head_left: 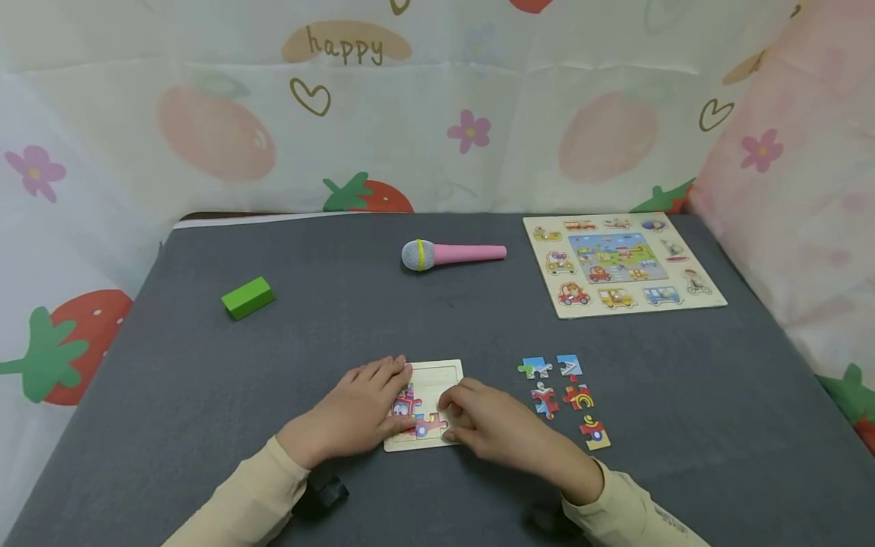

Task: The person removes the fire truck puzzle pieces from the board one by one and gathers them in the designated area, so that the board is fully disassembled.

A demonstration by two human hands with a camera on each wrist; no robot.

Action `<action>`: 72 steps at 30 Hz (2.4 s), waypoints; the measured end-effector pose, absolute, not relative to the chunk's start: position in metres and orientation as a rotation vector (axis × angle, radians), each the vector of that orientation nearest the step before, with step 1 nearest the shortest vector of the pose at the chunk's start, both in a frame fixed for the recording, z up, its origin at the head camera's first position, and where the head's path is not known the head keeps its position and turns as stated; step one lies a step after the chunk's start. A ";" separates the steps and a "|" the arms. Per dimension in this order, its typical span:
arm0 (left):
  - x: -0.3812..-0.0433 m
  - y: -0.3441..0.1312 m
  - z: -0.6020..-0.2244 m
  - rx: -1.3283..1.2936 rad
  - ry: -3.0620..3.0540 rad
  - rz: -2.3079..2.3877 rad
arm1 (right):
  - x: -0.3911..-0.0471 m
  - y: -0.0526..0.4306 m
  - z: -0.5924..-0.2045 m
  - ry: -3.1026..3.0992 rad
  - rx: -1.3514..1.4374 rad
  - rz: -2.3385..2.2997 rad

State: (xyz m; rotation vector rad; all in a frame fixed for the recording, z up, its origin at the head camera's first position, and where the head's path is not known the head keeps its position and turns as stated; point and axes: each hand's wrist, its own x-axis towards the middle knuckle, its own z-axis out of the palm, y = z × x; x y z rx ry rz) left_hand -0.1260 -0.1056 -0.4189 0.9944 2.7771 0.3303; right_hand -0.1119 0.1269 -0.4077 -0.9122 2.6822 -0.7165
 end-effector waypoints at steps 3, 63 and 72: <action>-0.132 -0.112 -0.412 0.961 2.654 0.405 | -0.112 0.122 -0.409 2.688 -0.902 -0.693; -0.161 -0.126 -0.439 0.857 2.566 0.883 | -0.099 0.258 -0.385 2.488 -0.567 -0.952; -0.165 -0.130 -0.441 0.859 2.516 0.945 | -0.098 0.260 -0.393 2.534 -0.610 -0.899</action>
